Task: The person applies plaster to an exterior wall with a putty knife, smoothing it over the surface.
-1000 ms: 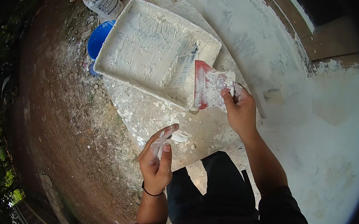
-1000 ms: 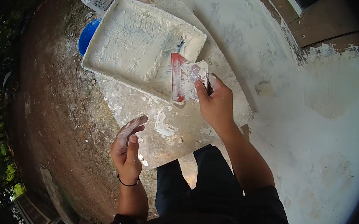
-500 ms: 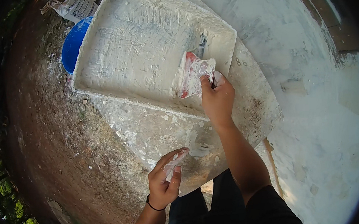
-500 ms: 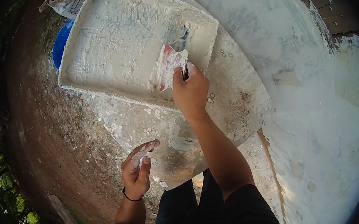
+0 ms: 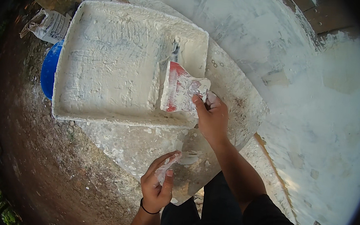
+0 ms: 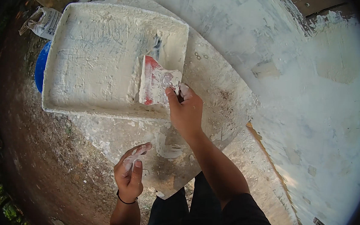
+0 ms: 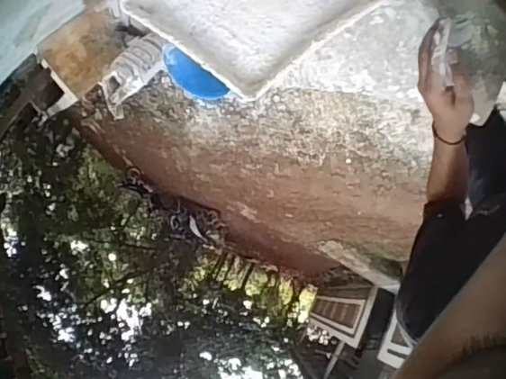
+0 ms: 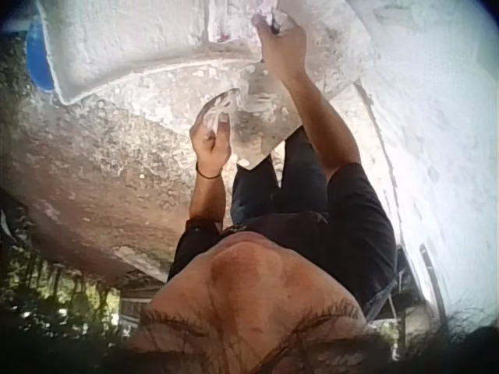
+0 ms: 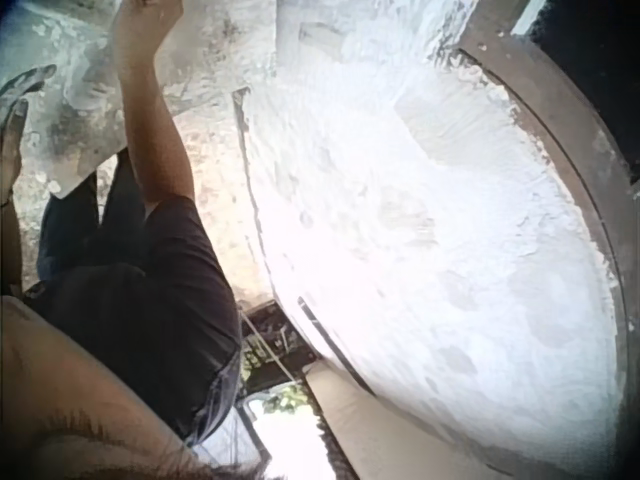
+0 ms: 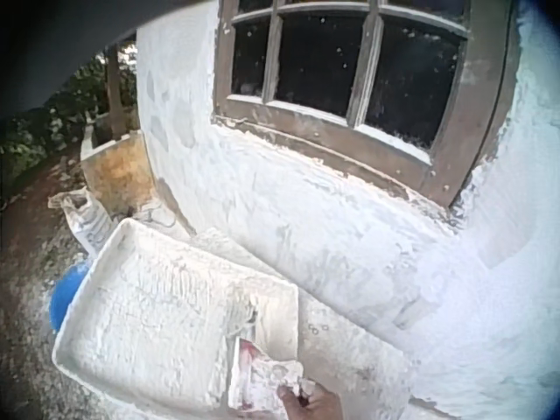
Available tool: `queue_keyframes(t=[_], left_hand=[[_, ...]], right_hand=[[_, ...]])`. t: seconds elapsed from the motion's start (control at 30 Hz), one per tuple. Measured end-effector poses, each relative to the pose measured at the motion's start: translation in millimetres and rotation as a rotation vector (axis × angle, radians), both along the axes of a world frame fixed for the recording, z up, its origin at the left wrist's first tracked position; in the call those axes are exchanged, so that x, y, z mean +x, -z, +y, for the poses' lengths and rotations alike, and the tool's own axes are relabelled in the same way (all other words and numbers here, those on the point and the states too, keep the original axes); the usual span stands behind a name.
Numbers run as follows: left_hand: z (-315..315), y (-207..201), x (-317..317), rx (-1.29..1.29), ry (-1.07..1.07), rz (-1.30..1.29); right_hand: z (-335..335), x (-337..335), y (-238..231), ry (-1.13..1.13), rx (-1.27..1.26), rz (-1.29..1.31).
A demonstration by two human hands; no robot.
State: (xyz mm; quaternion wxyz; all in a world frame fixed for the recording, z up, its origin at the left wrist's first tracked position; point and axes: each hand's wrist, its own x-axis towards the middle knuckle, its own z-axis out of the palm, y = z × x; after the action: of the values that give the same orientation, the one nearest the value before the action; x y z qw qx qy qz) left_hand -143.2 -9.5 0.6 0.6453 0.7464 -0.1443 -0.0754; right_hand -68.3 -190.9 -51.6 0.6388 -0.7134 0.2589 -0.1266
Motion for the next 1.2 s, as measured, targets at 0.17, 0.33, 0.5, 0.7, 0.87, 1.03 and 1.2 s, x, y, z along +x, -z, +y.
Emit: queue_keyframes(t=[0.17, 0.33, 0.5, 0.7, 0.87, 1.03, 1.2], left_hand=[[-15, 8, -1, -0.021, -0.008, 0.006], [-27, 7, -2, 0.041, -0.016, 0.002], [-29, 5, -6, 0.03, -0.036, 0.011], [-24, 1, -5, 0.04, -0.054, -0.017], [-41, 2, 7, -0.058, -0.109, -0.05], [-62, -3, 18, -0.162, -0.094, -0.164], [-101, 9, 4, -0.278, -0.17, -0.133]], right_hand=[[2, -4, 13, -0.046, -0.058, -0.107], [7, -3, 22, -0.154, -0.318, -0.073], [12, 0, 32, -0.056, -0.132, -0.195], [20, -2, 33, -0.026, -0.156, -0.214], [-1, -10, 28, -0.102, -0.25, -0.146], [-61, -40, -18, 0.012, 0.087, -0.146], [-189, -86, -73, -0.103, 0.105, 0.0]])
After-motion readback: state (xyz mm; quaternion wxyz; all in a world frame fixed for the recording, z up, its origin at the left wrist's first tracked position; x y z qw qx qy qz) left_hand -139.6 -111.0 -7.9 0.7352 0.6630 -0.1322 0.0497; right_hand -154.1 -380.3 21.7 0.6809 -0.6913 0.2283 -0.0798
